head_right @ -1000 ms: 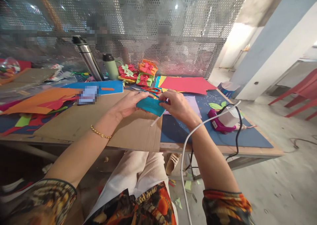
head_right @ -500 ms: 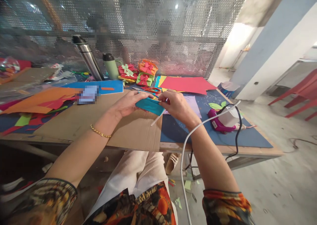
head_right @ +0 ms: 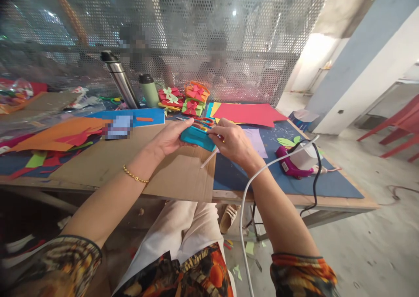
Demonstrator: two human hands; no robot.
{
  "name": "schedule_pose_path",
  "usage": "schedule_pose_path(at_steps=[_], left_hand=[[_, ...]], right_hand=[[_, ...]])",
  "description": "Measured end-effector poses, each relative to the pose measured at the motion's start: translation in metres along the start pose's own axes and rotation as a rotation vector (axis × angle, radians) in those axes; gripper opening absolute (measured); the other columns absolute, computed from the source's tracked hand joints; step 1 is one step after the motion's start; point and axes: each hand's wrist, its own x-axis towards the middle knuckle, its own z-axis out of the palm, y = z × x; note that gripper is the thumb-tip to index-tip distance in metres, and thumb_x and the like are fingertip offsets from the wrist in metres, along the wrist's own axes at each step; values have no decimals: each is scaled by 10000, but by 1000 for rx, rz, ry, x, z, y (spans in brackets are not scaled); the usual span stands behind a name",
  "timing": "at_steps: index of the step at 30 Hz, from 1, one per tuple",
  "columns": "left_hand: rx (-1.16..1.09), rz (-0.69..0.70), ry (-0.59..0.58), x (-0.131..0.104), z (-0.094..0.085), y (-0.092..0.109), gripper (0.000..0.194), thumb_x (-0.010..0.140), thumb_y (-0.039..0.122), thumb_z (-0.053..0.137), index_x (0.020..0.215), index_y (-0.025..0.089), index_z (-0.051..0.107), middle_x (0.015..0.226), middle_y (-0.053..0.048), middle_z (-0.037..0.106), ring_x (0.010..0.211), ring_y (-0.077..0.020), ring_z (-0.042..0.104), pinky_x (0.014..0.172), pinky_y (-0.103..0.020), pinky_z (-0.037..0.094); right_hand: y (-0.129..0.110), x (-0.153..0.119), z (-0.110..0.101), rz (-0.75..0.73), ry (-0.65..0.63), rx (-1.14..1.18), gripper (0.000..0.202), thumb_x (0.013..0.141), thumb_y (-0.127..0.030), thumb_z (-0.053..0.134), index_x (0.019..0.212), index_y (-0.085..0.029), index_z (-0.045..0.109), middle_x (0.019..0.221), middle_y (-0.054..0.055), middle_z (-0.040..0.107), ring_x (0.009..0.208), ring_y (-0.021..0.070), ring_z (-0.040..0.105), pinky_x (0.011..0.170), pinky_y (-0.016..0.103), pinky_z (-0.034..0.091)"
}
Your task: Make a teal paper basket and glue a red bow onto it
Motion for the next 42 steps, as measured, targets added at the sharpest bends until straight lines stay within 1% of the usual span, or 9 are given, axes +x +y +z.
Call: schedule_pose_path(at_steps=[6,9,14,19,22,26,30,35,42], left_hand=[[26,94,-6,0,-2,-1,389,873,501,819,966,130,743,954,-113,811,720,-177,729,590,-295,631],[45,119,-21,1,-4,-1,459,833,550,839,979,125,744,940,-121,808,739,-184,729,610,-301,637],[105,117,-142,-1,-1,-4,480,814,578,838,977,134,758,940,-111,793,767,-192,727,598,-285,613],[188,85,-192,-1,0,-8,477,781,574,872,954,141,769,890,-80,762,728,-166,693,592,-268,586],[208,77,-184,0,0,-9,460,782,562,873,937,139,774,902,-85,767,744,-162,694,610,-257,570],[237,59,-195,-2,1,-5,478,749,576,889,900,137,774,815,-62,744,699,-156,683,592,-244,537],[211,67,-195,-4,3,-3,458,732,572,900,869,157,765,788,-53,735,668,-150,671,545,-227,504],[191,67,-182,-4,3,-5,372,789,509,867,873,160,771,834,-77,751,705,-161,686,546,-231,505],[179,35,-221,-4,4,-3,334,801,464,866,930,174,762,848,-43,733,695,-155,688,567,-253,539]], right_hand=[[11,4,-7,247,281,38,277,969,-416,653,988,-201,828,919,79,747,734,192,631,735,364,532],[14,5,-5,363,137,121,432,964,-581,645,1015,-188,818,961,102,797,815,233,693,785,383,549],[1,8,2,333,-47,371,566,946,-722,616,1043,-199,808,1006,98,805,929,250,705,814,368,545],[-7,9,4,395,-72,547,550,842,-737,734,793,-190,725,764,29,669,711,151,555,654,299,438],[-6,8,3,469,-53,624,572,758,-754,809,759,-196,686,699,-7,589,653,126,485,595,284,387],[-7,8,4,534,-45,730,621,680,-788,856,733,-203,656,668,-18,579,618,117,490,566,276,388],[-9,8,4,547,-50,790,569,702,-718,871,676,-207,623,638,-12,590,597,113,501,556,273,379],[-8,10,4,602,-40,838,469,696,-587,861,624,-238,557,586,-38,492,570,118,448,534,286,360],[-11,13,9,660,6,893,604,614,-637,911,569,-268,434,553,-70,333,525,105,303,506,304,292]])
